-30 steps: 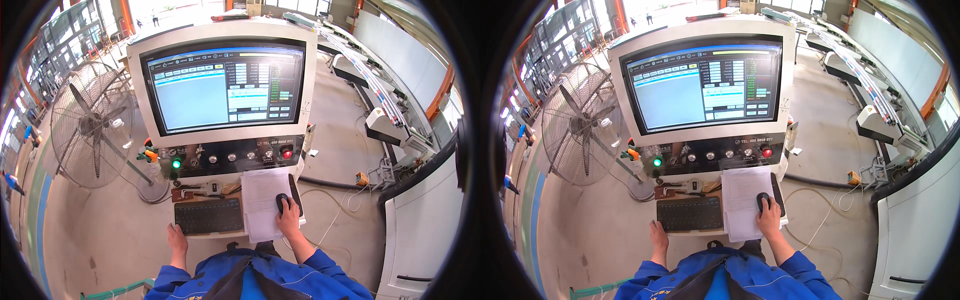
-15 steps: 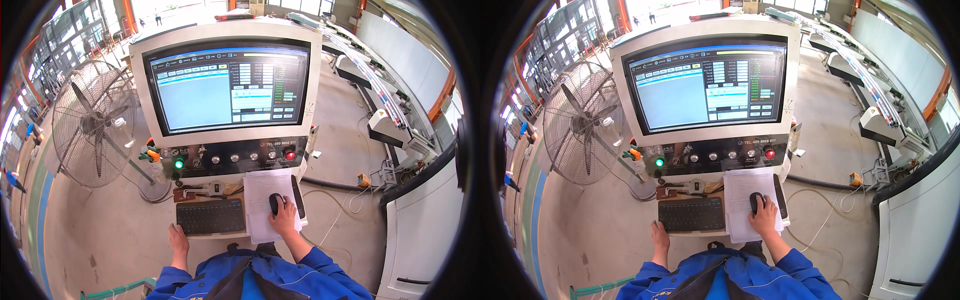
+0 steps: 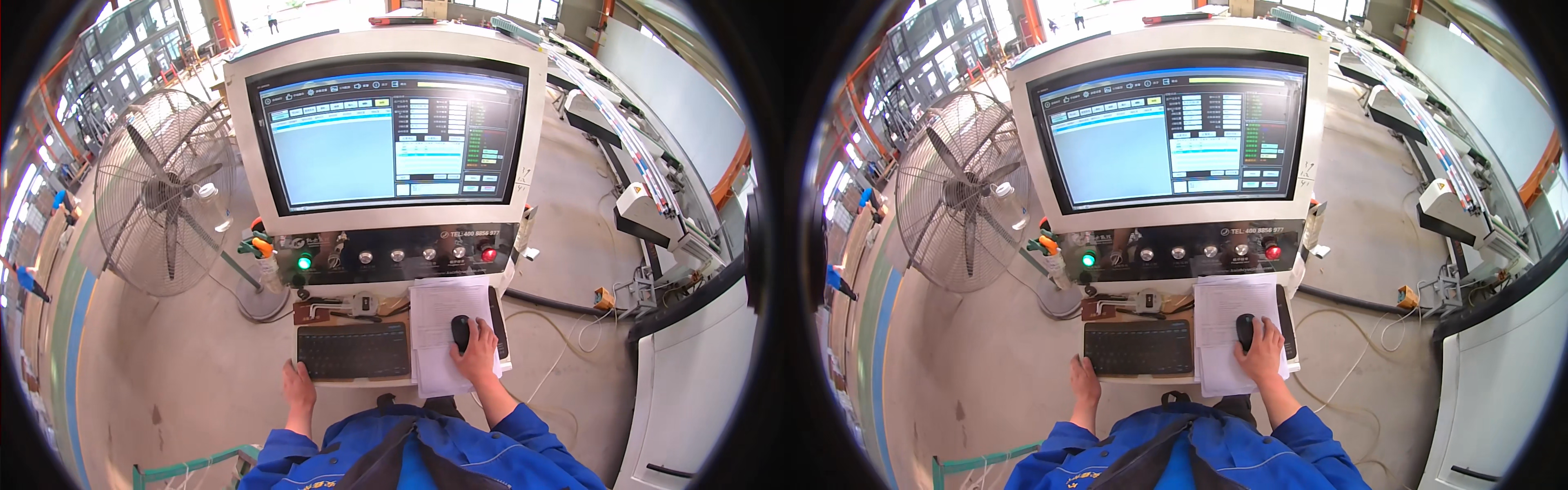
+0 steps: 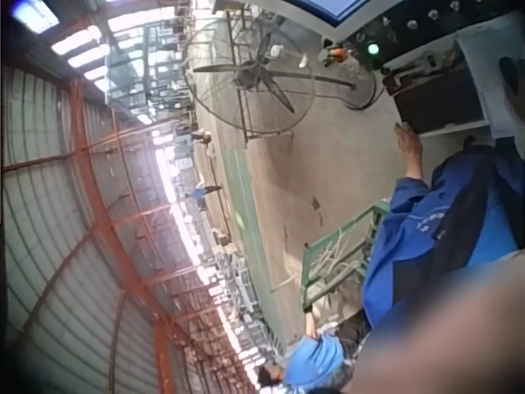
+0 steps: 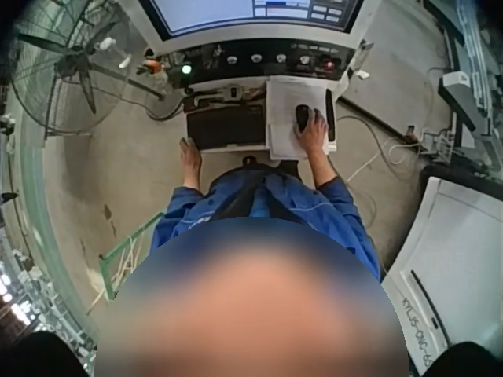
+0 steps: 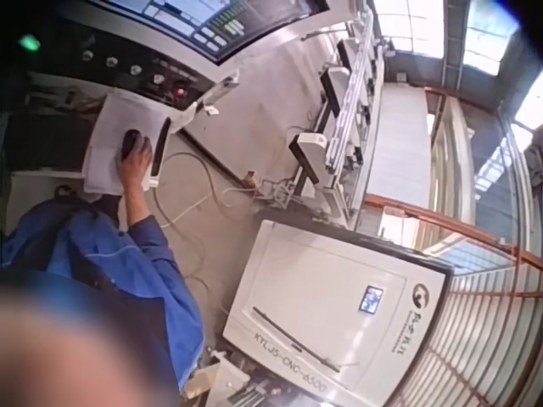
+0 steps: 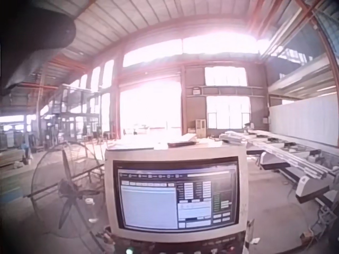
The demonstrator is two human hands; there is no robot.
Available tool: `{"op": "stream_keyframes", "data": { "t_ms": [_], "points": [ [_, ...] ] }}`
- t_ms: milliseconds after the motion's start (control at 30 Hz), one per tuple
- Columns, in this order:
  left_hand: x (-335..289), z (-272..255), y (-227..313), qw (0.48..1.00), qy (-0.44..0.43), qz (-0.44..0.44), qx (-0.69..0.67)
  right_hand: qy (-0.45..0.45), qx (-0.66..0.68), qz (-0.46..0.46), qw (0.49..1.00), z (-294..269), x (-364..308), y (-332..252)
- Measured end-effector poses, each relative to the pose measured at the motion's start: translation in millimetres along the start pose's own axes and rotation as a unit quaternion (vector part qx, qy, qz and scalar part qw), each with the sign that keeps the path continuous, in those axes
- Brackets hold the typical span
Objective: Operating an industrial machine control panel using a keyboard, mouse, and reference documents.
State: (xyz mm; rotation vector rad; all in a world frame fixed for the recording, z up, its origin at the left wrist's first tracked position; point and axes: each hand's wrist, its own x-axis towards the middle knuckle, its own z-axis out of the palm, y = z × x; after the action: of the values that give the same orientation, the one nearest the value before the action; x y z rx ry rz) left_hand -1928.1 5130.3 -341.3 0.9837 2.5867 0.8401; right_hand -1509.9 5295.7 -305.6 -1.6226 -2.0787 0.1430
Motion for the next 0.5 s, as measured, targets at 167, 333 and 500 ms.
{"op": "stream_keyframes", "data": {
  "t_ms": [167,333,500],
  "points": [
    [0.5,0.3,-2.3,1.000,0.001,0.008,-0.015,0.011,0.006,0.000,1.000,-4.2,2.3,-2.3],
    [0.9,2.5,-1.9,1.000,0.004,0.008,-0.019,0.047,0.012,-0.022,0.999,-15.1,26.0,-5.5],
    [1.3,0.3,-1.1,0.999,0.000,0.002,-0.033,0.084,-0.024,-0.009,0.996,-26.4,101.7,3.4]
  ]
}}
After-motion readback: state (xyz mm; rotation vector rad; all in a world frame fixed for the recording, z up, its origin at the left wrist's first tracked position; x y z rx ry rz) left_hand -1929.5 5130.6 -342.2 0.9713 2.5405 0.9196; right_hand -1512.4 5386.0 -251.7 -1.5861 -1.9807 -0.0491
